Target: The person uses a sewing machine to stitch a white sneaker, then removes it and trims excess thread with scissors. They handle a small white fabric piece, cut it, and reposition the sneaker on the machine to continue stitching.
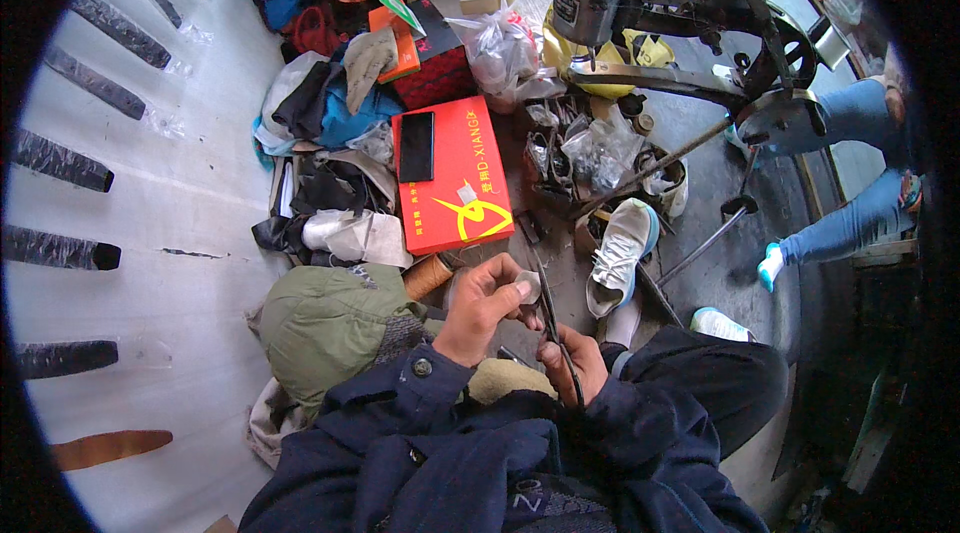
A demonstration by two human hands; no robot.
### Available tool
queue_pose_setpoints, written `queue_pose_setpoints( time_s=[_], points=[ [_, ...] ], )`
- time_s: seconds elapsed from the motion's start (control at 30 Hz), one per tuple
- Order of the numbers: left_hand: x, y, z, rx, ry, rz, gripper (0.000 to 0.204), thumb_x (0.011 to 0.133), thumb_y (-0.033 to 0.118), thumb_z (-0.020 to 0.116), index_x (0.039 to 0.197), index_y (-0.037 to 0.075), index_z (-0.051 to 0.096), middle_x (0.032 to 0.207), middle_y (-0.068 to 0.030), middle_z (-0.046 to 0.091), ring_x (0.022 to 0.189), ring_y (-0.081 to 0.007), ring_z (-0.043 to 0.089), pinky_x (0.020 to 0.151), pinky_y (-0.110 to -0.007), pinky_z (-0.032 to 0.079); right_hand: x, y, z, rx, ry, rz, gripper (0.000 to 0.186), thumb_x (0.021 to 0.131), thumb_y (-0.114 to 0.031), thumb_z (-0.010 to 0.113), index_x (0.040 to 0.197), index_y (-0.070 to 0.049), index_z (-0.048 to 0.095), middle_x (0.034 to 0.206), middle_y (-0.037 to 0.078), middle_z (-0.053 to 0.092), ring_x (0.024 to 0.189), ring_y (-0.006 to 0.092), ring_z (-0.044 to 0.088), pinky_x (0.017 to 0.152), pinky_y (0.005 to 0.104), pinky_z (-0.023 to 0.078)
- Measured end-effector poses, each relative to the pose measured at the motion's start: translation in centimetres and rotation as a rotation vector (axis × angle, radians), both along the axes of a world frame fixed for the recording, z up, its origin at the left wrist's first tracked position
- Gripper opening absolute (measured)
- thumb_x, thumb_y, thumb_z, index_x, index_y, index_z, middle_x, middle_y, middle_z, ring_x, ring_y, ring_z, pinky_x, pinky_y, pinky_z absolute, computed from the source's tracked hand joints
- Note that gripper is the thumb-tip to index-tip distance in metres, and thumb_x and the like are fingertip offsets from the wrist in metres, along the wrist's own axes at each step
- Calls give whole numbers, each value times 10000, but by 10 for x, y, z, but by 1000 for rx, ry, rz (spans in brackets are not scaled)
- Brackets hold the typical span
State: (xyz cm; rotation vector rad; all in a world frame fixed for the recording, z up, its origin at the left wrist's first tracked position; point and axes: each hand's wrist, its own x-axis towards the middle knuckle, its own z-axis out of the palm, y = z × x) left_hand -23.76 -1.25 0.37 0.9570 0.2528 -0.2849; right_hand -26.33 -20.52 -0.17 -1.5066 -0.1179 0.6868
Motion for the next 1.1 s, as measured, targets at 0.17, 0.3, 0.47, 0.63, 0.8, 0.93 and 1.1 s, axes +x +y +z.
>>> queue_pose_setpoints(
  time_s=[0.17, 0.3, 0.47, 0.63, 0.8, 0.93, 1.1],
  points=[
    [-1, 1, 1, 9, 14, -34, 134, 933, 186, 605, 950, 74, 534, 856, -82, 655, 726, -184, 668, 680, -323, 541, -2, -6, -4, -44, 51, 69, 625, 980, -504, 610, 1309, 27, 573, 873, 54, 634, 829, 121, 557, 761, 293, 482],
    [0, 0, 0, -2, 16, -2, 142, 931, 197, 602, 956, 73, 540, 868, -82, 659, 733, -183, 671, 684, -325, 544, -3, -7, -9, 17, 66, 61, 622, 981, -512, 603, 1297, 23, 575, 825, 28, 587, 789, 114, 530, 721, 294, 466],
    [1, 0, 1, 37, 17, -13, 132, 932, 194, 592, 957, 75, 542, 858, -74, 664, 725, -178, 673, 684, -319, 549, -1, -9, -12, 8, 44, 76, 596, 983, -523, 590, 1204, 30, 593, 767, 26, 545, 747, 118, 517, 680, 295, 450],
    [1, -1, 0, 41, 22, -12, 130, 929, 185, 597, 954, 70, 543, 831, -71, 667, 709, -177, 673, 687, -315, 548, 2, -9, -10, -55, -3, 83, 603, 980, -531, 592, 1174, 40, 598, 767, 56, 585, 747, 125, 539, 679, 303, 467],
    [2, -1, -2, 16, 20, -20, 135, 927, 185, 600, 947, 64, 542, 819, -82, 664, 713, -179, 671, 686, -319, 545, 3, -7, -1, -68, -35, 58, 622, 976, -521, 606, 1235, 45, 595, 804, 75, 637, 788, 123, 571, 720, 308, 497],
    [4, 0, -2, 31, 22, -54, 150, 929, 201, 585, 941, 60, 536, 819, -89, 660, 719, -191, 670, 678, -324, 545, 6, -9, 4, -99, -9, 91, 620, 974, -498, 623, 1271, 46, 590, 840, 70, 662, 826, 122, 587, 750, 315, 507],
    [6, 4, 0, 7, 36, -61, 156, 920, 208, 564, 925, 56, 531, 822, -95, 653, 725, -212, 672, 679, -333, 545, 6, -9, 4, -135, -34, 112, 609, 972, -478, 635, 1277, 47, 592, 854, 82, 675, 839, 117, 583, 758, 316, 507]
  ],
)
